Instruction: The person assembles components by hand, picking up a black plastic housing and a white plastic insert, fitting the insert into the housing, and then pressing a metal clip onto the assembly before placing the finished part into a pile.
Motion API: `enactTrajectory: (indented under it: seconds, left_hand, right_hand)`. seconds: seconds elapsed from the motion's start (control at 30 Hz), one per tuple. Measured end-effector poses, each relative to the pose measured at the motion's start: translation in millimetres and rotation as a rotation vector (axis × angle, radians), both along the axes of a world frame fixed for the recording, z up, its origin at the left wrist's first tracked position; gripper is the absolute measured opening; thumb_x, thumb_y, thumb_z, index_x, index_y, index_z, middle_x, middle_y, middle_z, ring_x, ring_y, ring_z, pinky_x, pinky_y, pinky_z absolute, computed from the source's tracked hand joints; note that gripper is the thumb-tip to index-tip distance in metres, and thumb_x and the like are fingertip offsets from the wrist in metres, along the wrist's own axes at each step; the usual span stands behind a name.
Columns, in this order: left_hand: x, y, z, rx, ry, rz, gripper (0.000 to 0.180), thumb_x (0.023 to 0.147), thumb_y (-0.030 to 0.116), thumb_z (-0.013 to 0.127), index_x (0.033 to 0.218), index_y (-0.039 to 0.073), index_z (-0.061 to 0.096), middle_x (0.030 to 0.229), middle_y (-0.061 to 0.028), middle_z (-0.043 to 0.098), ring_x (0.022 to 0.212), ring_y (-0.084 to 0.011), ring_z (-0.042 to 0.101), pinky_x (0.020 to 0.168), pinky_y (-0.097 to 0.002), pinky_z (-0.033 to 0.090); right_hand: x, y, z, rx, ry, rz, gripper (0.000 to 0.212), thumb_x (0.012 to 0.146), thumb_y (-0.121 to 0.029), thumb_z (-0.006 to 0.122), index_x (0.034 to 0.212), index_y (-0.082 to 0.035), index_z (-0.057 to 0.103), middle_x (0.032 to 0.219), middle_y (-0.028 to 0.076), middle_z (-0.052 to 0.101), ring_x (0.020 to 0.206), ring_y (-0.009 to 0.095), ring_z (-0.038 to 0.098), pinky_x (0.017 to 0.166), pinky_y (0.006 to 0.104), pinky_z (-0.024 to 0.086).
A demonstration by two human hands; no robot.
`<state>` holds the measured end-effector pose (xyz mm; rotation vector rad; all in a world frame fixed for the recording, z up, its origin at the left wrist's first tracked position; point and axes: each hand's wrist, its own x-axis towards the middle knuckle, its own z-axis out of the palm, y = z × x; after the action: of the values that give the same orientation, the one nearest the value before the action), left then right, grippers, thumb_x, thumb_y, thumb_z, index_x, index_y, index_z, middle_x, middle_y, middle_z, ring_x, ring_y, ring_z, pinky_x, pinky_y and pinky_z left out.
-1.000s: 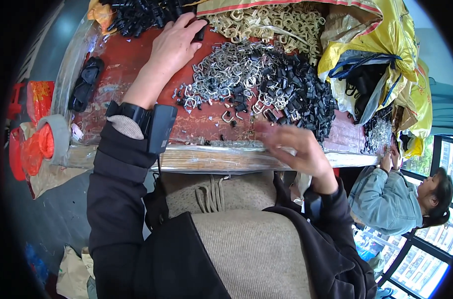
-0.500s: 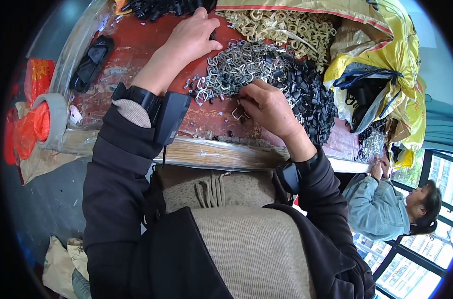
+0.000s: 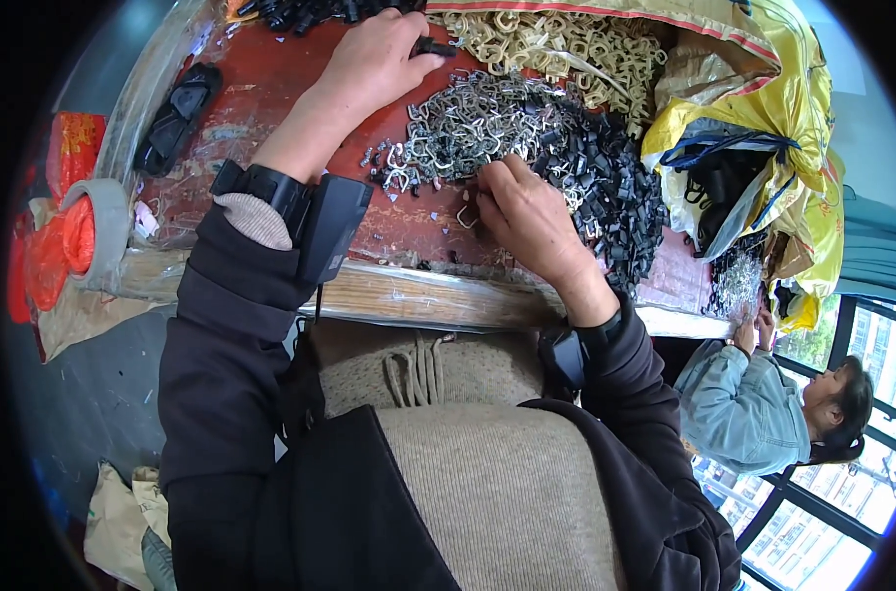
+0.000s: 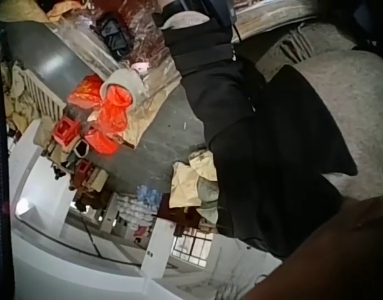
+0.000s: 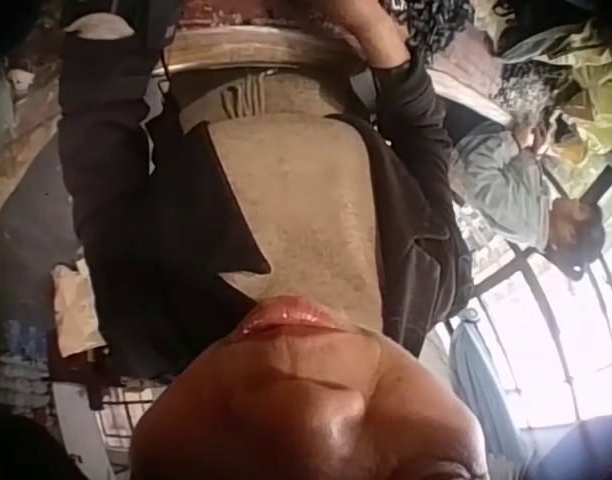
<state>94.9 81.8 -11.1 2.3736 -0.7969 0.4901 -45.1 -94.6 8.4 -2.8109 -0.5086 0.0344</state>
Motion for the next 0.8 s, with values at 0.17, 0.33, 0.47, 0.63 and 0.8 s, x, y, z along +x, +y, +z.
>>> enactTrajectory:
  seconds: [0.17, 0.33, 0.47, 0.63, 0.8]
  left_hand:
    - [-9.6, -13.8, 14.9, -0.363, 0.598, -0.065, 0.029, 0.078, 0.031, 0.053, 0.090, 0.004, 0.052, 0.070, -0.0034, 0.054, 0.057, -0.0120, 0.053, 0.052, -0.0246, 0.045]
    - [-30.2, -27.0, 24.8, -0.788, 1.037, -0.376, 0.029, 0.082, 0.034, 0.048, 0.087, 0.006, 0.053, 0.069, -0.0004, 0.055, 0.053, -0.0045, 0.051, 0.050, -0.0154, 0.044]
    - [-55.9, -38.1, 29.1, -0.882, 1.360, -0.609, 0.026, 0.082, 0.029, 0.048, 0.087, 0.005, 0.053, 0.070, -0.0003, 0.055, 0.057, -0.0046, 0.052, 0.050, -0.0154, 0.045]
    - [-82.0, -48.4, 26.0, -0.944, 1.614, -0.669, 0.018, 0.079, 0.022, 0.054, 0.085, 0.005, 0.053, 0.068, -0.0003, 0.054, 0.057, -0.0051, 0.051, 0.049, -0.0165, 0.044]
    - [-92.7, -50.5, 22.4, -0.836, 1.430, -0.645, 0.014, 0.073, 0.013, 0.060, 0.082, 0.004, 0.054, 0.065, 0.0003, 0.052, 0.054, -0.0050, 0.048, 0.049, -0.0175, 0.041]
  right_hand:
    - [-9.5, -4.3, -2.8, 0.040, -0.011, -0.012, 0.012, 0.073, -0.009, 0.050, 0.083, -0.005, 0.045, 0.075, 0.011, 0.045, 0.065, 0.030, 0.050, 0.055, 0.0370, 0.042]
    - [-11.2, -13.4, -1.6, 0.036, -0.007, -0.013, 0.011, 0.074, -0.007, 0.050, 0.084, -0.004, 0.045, 0.074, 0.011, 0.047, 0.062, 0.029, 0.050, 0.053, 0.0345, 0.042]
    - [-15.8, -27.8, 5.1, 0.375, 0.063, -0.107, 0.010, 0.077, -0.006, 0.049, 0.086, -0.003, 0.045, 0.070, 0.008, 0.049, 0.054, 0.020, 0.048, 0.048, 0.0275, 0.039]
    - [-22.7, -30.5, 20.7, 1.103, 0.299, -0.352, 0.013, 0.082, -0.007, 0.047, 0.093, -0.001, 0.043, 0.065, 0.002, 0.048, 0.050, 0.006, 0.040, 0.045, 0.0179, 0.032]
    - [-24.3, -22.7, 21.1, 1.391, 0.284, -0.353, 0.020, 0.083, -0.008, 0.047, 0.099, -0.001, 0.039, 0.066, 0.001, 0.047, 0.049, 0.005, 0.037, 0.044, 0.0161, 0.029]
